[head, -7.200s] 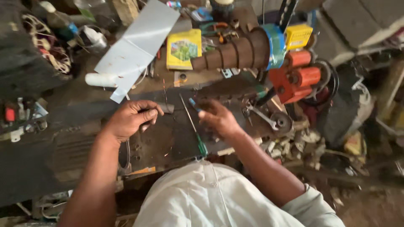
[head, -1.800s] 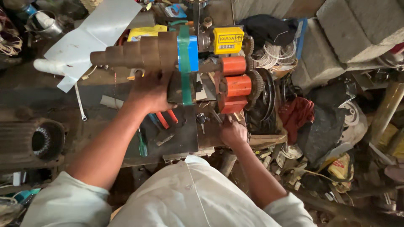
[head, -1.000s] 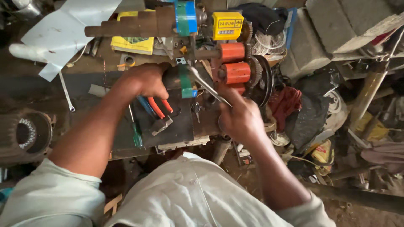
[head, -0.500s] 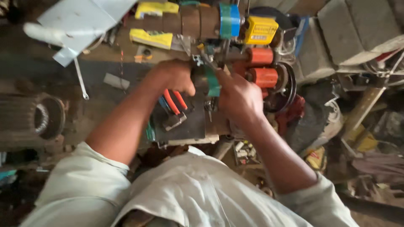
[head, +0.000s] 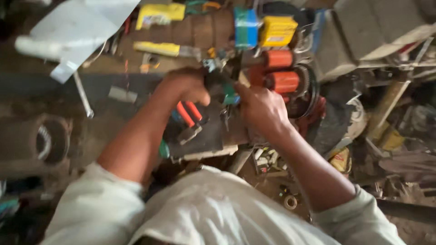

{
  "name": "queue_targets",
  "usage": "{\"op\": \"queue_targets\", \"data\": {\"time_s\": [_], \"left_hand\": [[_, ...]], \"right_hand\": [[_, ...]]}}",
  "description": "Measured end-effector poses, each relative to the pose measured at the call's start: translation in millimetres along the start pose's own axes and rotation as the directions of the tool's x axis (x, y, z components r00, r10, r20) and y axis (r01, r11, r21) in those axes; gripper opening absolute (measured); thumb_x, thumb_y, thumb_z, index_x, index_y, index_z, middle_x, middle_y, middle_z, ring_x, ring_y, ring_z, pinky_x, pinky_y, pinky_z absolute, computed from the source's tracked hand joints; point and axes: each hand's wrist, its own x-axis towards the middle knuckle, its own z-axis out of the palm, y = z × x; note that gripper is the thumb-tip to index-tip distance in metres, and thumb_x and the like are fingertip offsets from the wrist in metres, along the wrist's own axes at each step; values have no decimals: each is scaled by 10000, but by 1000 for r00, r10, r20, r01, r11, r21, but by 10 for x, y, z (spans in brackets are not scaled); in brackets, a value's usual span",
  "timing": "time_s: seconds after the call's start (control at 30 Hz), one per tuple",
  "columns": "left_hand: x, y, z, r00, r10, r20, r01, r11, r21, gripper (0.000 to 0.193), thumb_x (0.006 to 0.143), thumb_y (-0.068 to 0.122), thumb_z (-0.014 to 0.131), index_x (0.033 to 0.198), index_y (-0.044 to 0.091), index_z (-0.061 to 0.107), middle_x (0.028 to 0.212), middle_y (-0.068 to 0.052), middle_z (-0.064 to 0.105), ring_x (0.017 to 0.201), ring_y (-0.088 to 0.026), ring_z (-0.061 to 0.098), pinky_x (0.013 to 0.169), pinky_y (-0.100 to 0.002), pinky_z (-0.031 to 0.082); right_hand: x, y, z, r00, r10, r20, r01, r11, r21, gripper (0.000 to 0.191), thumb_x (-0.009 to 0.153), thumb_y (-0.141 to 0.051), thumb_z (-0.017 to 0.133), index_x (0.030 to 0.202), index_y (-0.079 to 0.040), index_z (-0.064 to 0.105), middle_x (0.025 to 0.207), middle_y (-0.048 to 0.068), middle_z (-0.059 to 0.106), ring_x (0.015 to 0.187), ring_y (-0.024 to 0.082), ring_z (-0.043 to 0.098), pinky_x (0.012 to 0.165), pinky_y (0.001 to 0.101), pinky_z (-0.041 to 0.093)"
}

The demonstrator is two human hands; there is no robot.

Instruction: The person handles a stepped metal pulley and copper wire at a cluttered workbench, twisting and arranging wire ends, then fits the pulley onto a shaft assembly, using a screwdriver and pliers to position and secure the part.

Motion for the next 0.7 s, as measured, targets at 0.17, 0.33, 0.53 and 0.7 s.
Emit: {"op": "queue_targets", "data": {"time_s": [0.17, 0.33, 0.53, 0.7], "left_hand": [[37, 18, 4, 1000, -27, 15, 26, 996, 80, 611, 695, 335, 750, 1242, 79, 655, 1050, -161, 784, 964, -346, 753, 806, -482, 611], [78, -23, 72, 1000, 10, -4, -10, 1000, 24, 651, 633, 316, 796, 1235, 125, 638, 1026, -168, 756, 971, -353, 726, 799, -467, 582], [78, -115, 157, 997, 38, 61, -34, 998, -57, 573, 586, 286, 786, 1128, 120, 707, 1017, -126, 771, 968, -309, 732, 802, -428, 566], [143, -153, 148, 987, -32, 157, 35, 999, -17, 570, 599, 231, 745, 1140, 51, 714, 1017, -195, 786, 930, -343, 753, 795, -461, 581]], "right_hand": [[-129, -55, -75, 974, -106, -202, 123, 989, 78, 384, 866, -75, 622, 1238, -146, 690, 934, 160, 719, 847, 384, 694, 714, 499, 549], [-331, 52, -174, 945, 9, -327, 78, 965, 252, 247, 894, -89, 675, 1138, -114, 708, 892, 168, 718, 784, 372, 705, 689, 452, 566], [-796, 303, 60, 911, 186, -369, -63, 944, 323, 260, 897, -50, 617, 1155, -65, 646, 883, 200, 701, 835, 425, 696, 733, 490, 548], [-921, 253, 309, 923, 203, -327, -36, 892, 451, 284, 915, -15, 580, 1194, -47, 624, 949, 215, 702, 884, 426, 695, 754, 474, 548]]}}
